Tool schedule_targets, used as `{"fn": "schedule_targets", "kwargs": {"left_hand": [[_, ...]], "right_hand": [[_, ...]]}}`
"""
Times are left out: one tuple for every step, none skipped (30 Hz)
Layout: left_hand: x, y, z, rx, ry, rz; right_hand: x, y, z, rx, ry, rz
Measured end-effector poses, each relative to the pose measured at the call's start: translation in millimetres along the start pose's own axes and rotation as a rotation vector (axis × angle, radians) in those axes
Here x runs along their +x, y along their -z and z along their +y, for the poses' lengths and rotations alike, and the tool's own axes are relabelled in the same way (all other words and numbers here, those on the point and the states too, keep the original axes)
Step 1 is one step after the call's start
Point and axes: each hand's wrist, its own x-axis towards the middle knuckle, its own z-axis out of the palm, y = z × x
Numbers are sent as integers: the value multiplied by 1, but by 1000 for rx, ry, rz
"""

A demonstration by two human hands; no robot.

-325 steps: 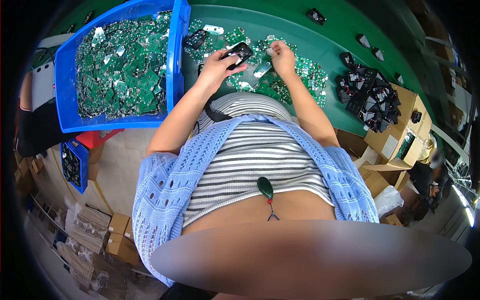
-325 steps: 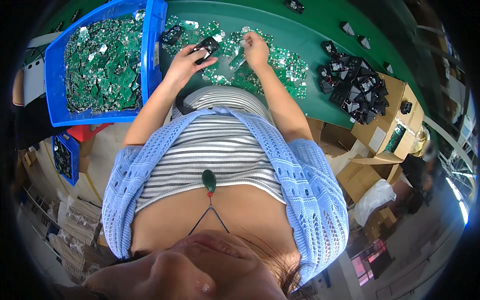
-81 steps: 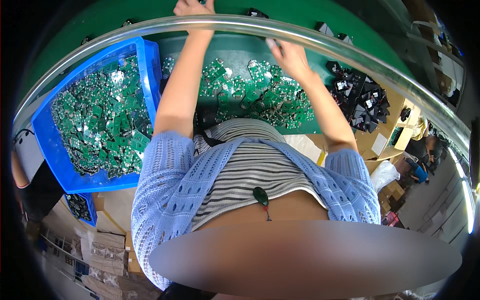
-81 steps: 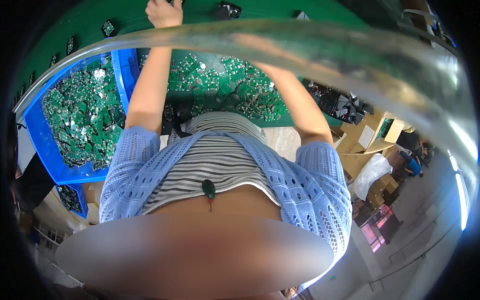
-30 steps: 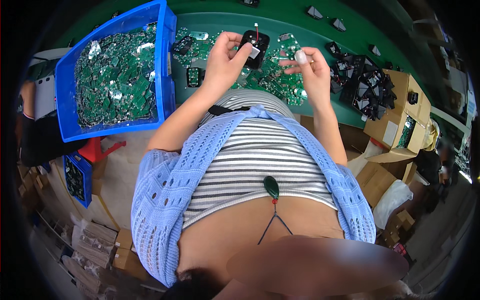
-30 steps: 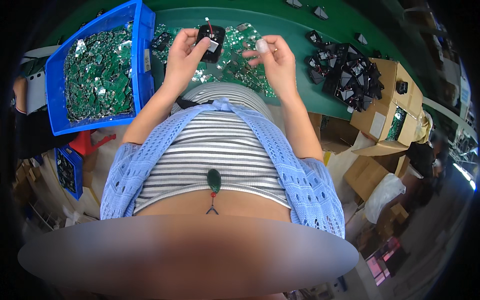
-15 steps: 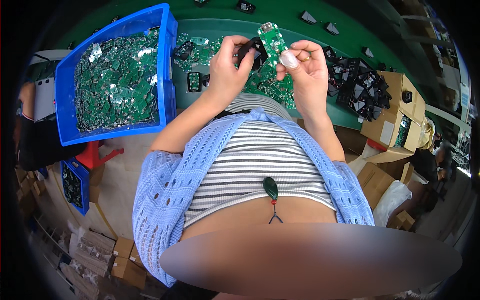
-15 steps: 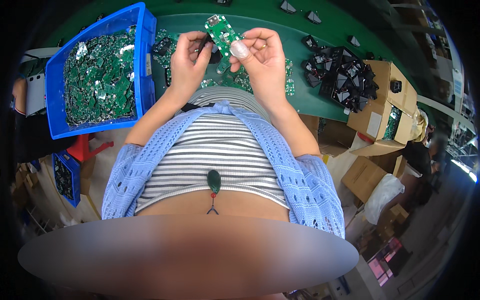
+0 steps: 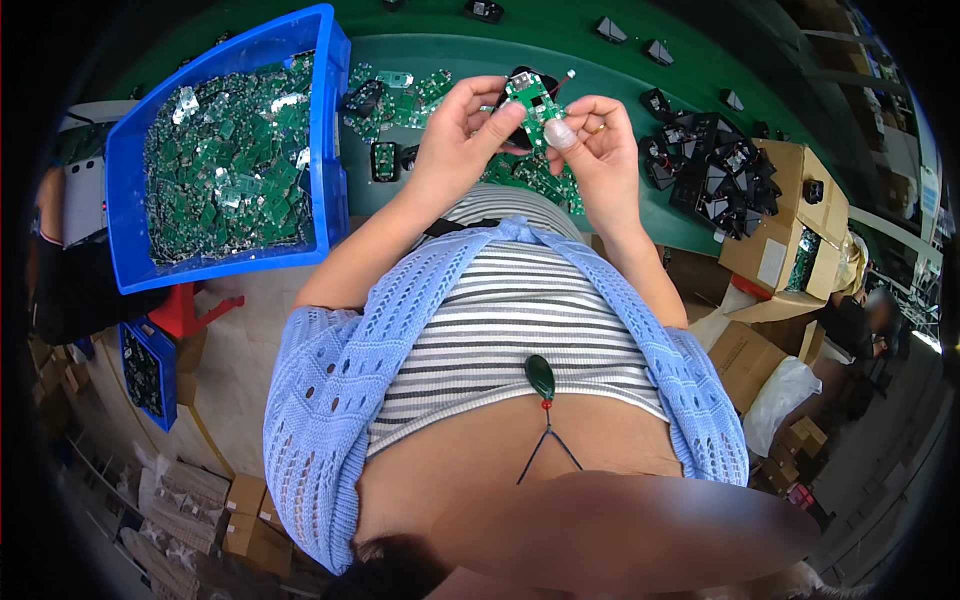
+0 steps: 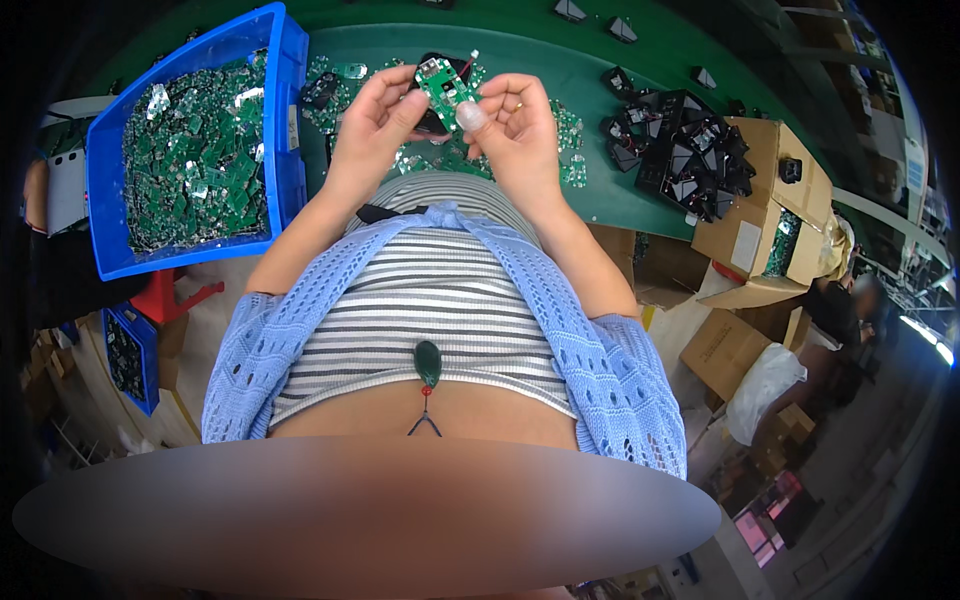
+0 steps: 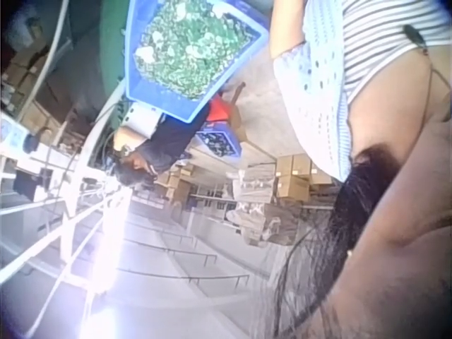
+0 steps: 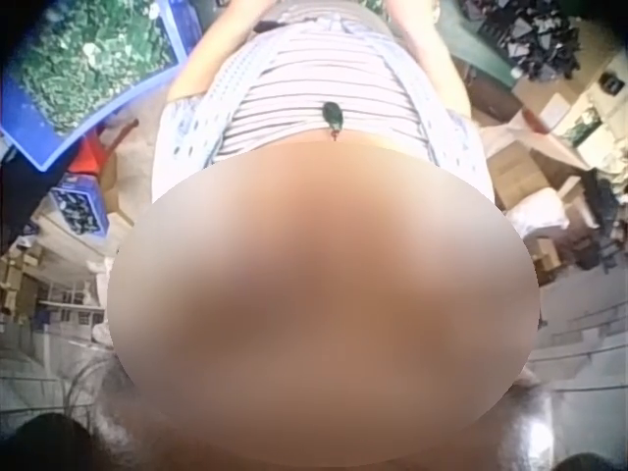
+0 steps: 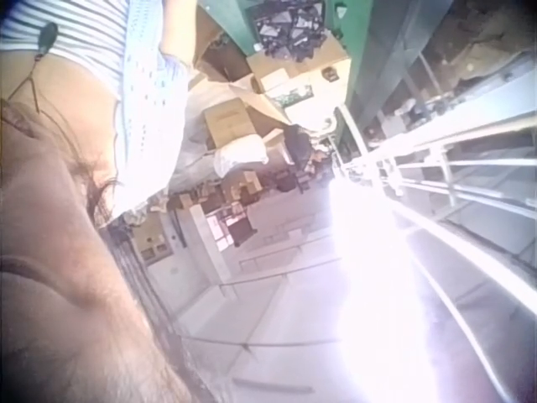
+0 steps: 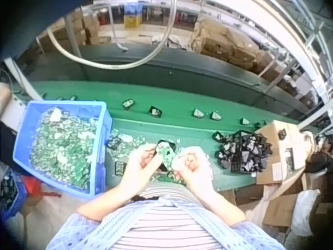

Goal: The person picks up a circuit board and a black plastic casing, fits the board into the casing, and then presses a small white component onto the board. They place the assembled unit on the green work surface and repeat the process with new components.

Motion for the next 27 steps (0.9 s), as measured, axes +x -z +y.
{"fn": "schedule_targets", "kwargs": {"left_hand": [[1, -1, -2, 48, -37, -1], [2, -2, -4, 97, -74, -3], [2, -1, -3, 97, -72, -2], [1, 2, -2, 149, -35, -13], [1, 2, -1, 200, 2, -24], [1, 1, -2, 199, 3, -25], [1, 0, -2, 245, 23, -27], [0, -1, -2, 292, 43, -28], [-1, -2, 0, 291, 44, -28], [-2, -4, 2, 361, 47, -16], [-2, -4, 5, 431, 50, -1], [-1, -4, 6, 431, 50, 1], [-1, -3, 7, 449, -99, 45], [0, -2, 8, 465, -247, 86], [1, -1, 7, 464, -245, 86], [1, 0, 7, 601, -382, 92], [1, 1, 8, 738, -519, 101], [-1, -4, 10, 712, -495, 139], [-1, -7, 13, 713, -493, 141], [-1, -10, 15, 715, -531, 155], [0, -12, 17, 717, -569, 169], [0, -12, 16, 716, -570, 169], [1, -12, 16, 711, -577, 157], [1, -11, 15, 706, -585, 146], [2, -11, 14, 706, -586, 149], [2, -11, 13, 705, -585, 152], [1, -10, 13, 703, -584, 155]], "right_hand": [[-1, 0, 1, 0, -2, 1], [-1, 1, 3, -31, 13, -12], [-1, 1, 3, -63, 29, -25], [0, 0, 3, -63, 28, -24], [3, -1, 3, -160, 110, 24], [5, -1, 3, -258, 194, 72], [8, 1, 4, -258, 193, 73], [12, 2, 7, -302, 288, 80], [14, 3, 7, -347, 383, 86], [14, -1, 7, -284, 386, 106], [13, -3, 4, -283, 385, 105], [12, -3, 2, -427, 423, 90], [12, -4, -1, -572, 460, 74], [15, -2, -4, -572, 459, 73], [18, 2, -7, -811, 593, 2], [21, 3, -11, -1050, 726, -72], [22, 2, -17, -1048, 725, -75], [22, -1, -24, -1168, 752, -101], [23, -3, -30, -1290, 777, -127], [23, -4, -34, -1291, 777, -127], [24, -5, -37, -1352, 817, -143], [24, -6, -40, -1414, 857, -160], [24, -7, -44, -1414, 859, -162], [24, -8, -47, -1450, 873, -183], [24, -9, -49, -1486, 888, -204], [24, -8, -49, -1487, 889, -205], [24, -7, -50, -1514, 889, -241]]}}
